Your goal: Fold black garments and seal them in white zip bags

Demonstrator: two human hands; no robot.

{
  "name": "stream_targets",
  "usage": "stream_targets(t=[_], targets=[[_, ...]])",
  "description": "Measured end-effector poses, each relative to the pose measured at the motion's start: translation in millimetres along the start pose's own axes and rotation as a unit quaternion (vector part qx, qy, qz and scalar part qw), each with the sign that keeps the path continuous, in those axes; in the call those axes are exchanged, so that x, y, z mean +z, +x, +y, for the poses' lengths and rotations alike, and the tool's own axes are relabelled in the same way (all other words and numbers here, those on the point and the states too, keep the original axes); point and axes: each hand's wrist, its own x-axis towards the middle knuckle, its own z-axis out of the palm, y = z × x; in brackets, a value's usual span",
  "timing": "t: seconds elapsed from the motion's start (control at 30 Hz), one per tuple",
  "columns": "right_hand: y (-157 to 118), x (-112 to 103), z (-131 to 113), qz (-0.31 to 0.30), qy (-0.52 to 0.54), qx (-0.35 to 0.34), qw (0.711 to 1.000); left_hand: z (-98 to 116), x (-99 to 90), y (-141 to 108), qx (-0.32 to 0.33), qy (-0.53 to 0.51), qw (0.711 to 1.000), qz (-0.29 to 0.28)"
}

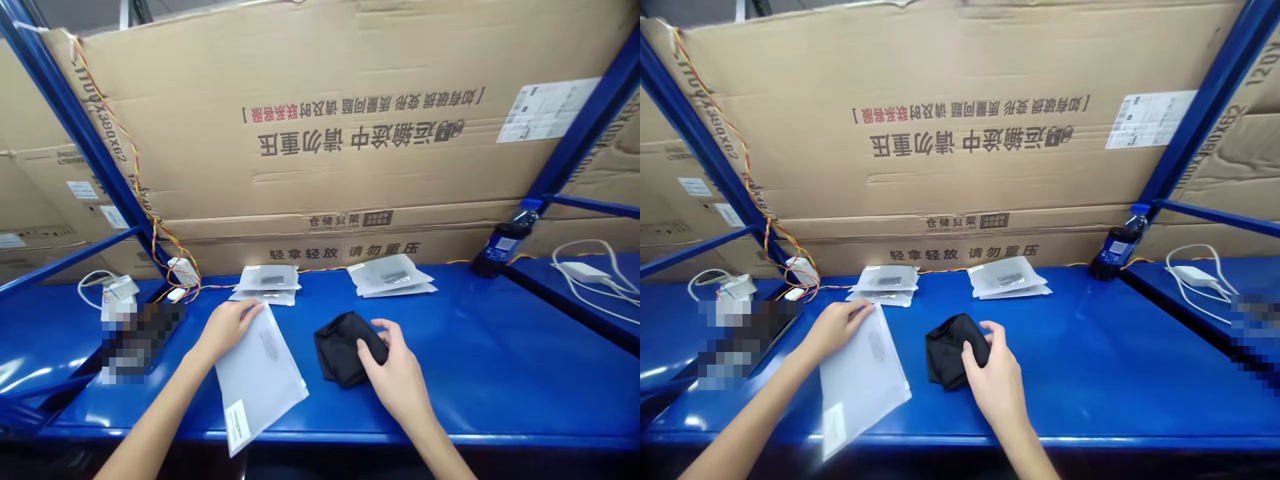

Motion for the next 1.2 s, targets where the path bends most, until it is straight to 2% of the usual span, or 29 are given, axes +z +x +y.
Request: stream_targets(t=[0.07,0.13,0.2,0.27,0.33,0.4,0.47,0.53,0.63,0.7,0.73,0.83,0.93,1.0,1.1,1.2], targets=[[-4,-3,11,0.057,-0.141,-0.098,0.983,-8,2.0,0,-0.008,0.019,1.0,0.017],[-8,-6,15,0.095,-0.201,-0.197,0.955,-6,4.7,-3,-0.007,0.032,0.999,0.042],[-11,-8,12,0.067,-0.226,-0.273,0.933,10,7.9,-11,0.011,0.035,0.997,0.069],[-14,-9,7,0.001,-0.251,-0.317,0.915,40,14.2,-24,0.046,0.026,0.995,0.088],[-15,-9,2,-0.034,-0.259,-0.336,0.905,79,26.5,-41,0.09,0.006,0.992,0.087],[-14,-9,-2,-0.024,-0.227,-0.341,0.912,116,45.0,-55,0.132,-0.031,0.986,0.092],[-10,-13,-5,0.01,-0.155,-0.311,0.938,143,66.5,-63,0.142,-0.06,0.981,0.122],[-4,-24,-4,0.056,-0.072,-0.234,0.968,157,86.4,-65,0.117,-0.058,0.98,0.15],[13,-53,12,0.127,-0.015,-0.08,0.989,158,105.5,-62,0.069,-0.013,0.986,0.15],[24,-75,32,0.138,-0.086,-0.008,0.987,152,109.8,-61,0.061,0.005,0.99,0.131],[27,-85,42,0.131,-0.146,0.001,0.981,148,110.0,-61,0.062,0.005,0.991,0.122],[29,-99,59,0.143,-0.254,-0.062,0.955,141,106.8,-64,0.065,-0.002,0.992,0.109],[18,-88,51,0.188,-0.224,-0.151,0.944,138,103.4,-67,0.066,0.014,0.992,0.106],[10,-71,39,0.161,-0.219,-0.191,0.943,137,102.1,-68,0.067,0.023,0.992,0.102],[6,-48,27,0.075,-0.251,-0.234,0.936,134,100.1,-69,0.061,0.033,0.992,0.102],[14,-45,28,0.068,-0.206,-0.211,0.953,125,96.4,-71,0.043,0.065,0.991,0.108]])
